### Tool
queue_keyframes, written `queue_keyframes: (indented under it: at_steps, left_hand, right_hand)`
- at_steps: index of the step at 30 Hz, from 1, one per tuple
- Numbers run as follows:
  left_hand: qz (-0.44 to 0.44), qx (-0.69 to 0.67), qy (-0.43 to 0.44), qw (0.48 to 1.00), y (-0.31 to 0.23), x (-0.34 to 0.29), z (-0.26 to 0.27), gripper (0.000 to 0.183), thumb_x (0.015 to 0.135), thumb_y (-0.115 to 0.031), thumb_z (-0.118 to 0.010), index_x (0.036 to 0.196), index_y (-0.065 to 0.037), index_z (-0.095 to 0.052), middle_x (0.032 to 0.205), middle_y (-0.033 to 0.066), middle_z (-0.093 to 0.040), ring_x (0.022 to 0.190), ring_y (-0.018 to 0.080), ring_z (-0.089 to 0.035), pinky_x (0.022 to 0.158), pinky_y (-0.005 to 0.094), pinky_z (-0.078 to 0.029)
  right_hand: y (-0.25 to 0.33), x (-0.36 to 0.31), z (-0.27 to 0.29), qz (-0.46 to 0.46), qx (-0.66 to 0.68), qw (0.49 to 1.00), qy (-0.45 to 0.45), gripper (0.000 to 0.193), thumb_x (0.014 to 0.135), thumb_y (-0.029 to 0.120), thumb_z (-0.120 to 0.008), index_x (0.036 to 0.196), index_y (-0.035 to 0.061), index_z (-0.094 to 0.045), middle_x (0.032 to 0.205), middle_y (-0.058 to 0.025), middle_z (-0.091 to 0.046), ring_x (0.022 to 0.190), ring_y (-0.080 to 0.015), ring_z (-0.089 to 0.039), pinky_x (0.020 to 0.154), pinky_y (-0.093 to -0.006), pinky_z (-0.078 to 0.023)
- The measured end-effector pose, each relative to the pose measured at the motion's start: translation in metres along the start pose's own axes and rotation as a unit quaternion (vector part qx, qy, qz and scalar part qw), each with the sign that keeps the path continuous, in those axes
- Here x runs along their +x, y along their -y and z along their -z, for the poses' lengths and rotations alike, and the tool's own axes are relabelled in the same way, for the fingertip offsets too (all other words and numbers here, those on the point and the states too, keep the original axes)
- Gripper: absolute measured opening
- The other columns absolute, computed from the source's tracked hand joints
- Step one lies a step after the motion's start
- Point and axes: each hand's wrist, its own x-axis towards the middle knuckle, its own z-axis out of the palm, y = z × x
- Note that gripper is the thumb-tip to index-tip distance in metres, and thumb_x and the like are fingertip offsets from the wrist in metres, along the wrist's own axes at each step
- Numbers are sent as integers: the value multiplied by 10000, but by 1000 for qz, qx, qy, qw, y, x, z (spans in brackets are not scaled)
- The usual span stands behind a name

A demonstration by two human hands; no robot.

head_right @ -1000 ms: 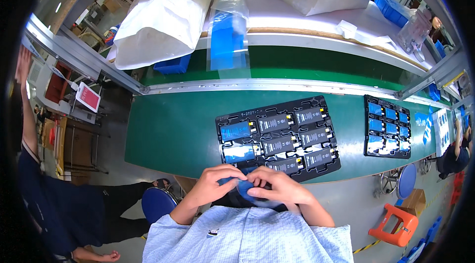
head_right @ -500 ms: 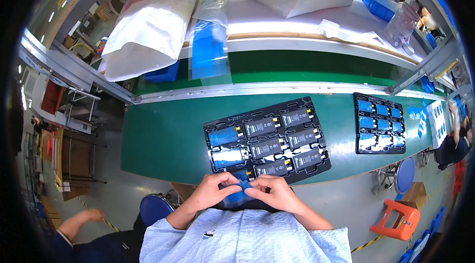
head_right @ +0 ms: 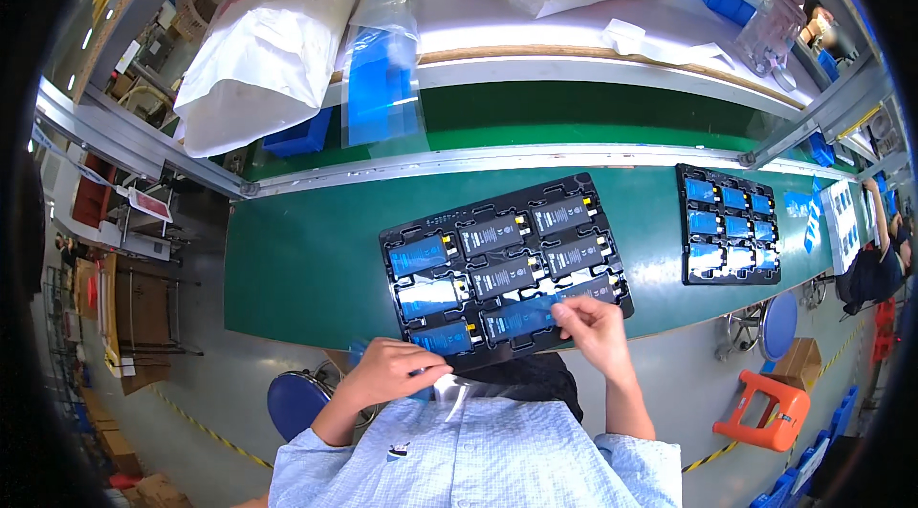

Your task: The person applies blue tape to individual battery cells within a black tray on a green workbench. They repeatedly tear pieces of tape from a roll, place them over the cells, and smooth them down. The person handles the batteries one at a time, moving across the tray to cover each cell.

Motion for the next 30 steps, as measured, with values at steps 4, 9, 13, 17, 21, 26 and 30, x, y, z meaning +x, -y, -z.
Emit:
queue_keyframes:
  at_steps: [4, 9, 13, 17, 21, 26, 30]
  left_hand:
    - [-15, 97, 8, 995, -2, 4, -25, 177, 850, -262, -694, 914, -98, -714, 703, 29, -689, 593, 175, -668, 514, 281, -504]
    - [-48, 154, -23, 987, 1, 10, -40, 218, 867, -281, -669, 987, -99, -676, 610, 3, -606, 529, 149, -615, 480, 273, -467]
    - [-53, 159, -17, 986, 0, 12, -41, 218, 863, -271, -673, 988, -92, -673, 605, 9, -598, 526, 152, -613, 481, 276, -468]
    - [-55, 154, -23, 986, 1, 13, -42, 213, 857, -263, -681, 983, -91, -672, 602, 9, -596, 524, 153, -612, 481, 278, -468]
    - [-52, 151, -24, 987, 2, 14, -43, 211, 858, -263, -681, 978, -91, -672, 600, 8, -595, 523, 152, -611, 480, 277, -468]
    - [-54, 155, -24, 986, 0, 17, -41, 218, 859, -265, -678, 997, -97, -677, 597, 6, -591, 517, 149, -607, 479, 275, -469]
    - [-48, 149, -18, 987, -2, 19, -41, 254, 867, -278, -665, 1058, -110, -676, 595, 6, -588, 508, 148, -601, 472, 275, -468]
  right_hand:
    - [-10, 0, -21, 41, -47, 998, -6, 178, 887, 142, -708, 914, -33, -691, 703, -13, -637, 585, -49, -555, 506, -200, -437]
    - [-15, -3, -29, 81, -92, 991, -46, 184, 865, 140, -721, 872, -42, -704, 667, -59, -643, 553, -79, -566, 498, -238, -448]
    - [-13, -5, -31, 97, -124, 986, -52, 186, 861, 141, -723, 868, -43, -704, 653, -71, -630, 538, -88, -556, 491, -252, -433]
    - [-11, -5, -33, 109, -138, 983, -55, 183, 858, 138, -723, 867, -44, -705, 651, -76, -627, 534, -92, -549, 492, -257, -428]
    - [-9, -6, -34, 108, -146, 982, -56, 170, 854, 127, -722, 869, -42, -707, 651, -78, -628, 536, -98, -554, 493, -258, -428]
    - [-8, -6, -34, 107, -151, 981, -55, 157, 852, 115, -719, 872, -40, -708, 654, -81, -633, 532, -102, -558, 491, -259, -428]
    - [-6, -6, -34, 106, -155, 981, -55, 156, 851, 112, -718, 873, -42, -708, 654, -81, -634, 528, -102, -556, 490, -257, -427]
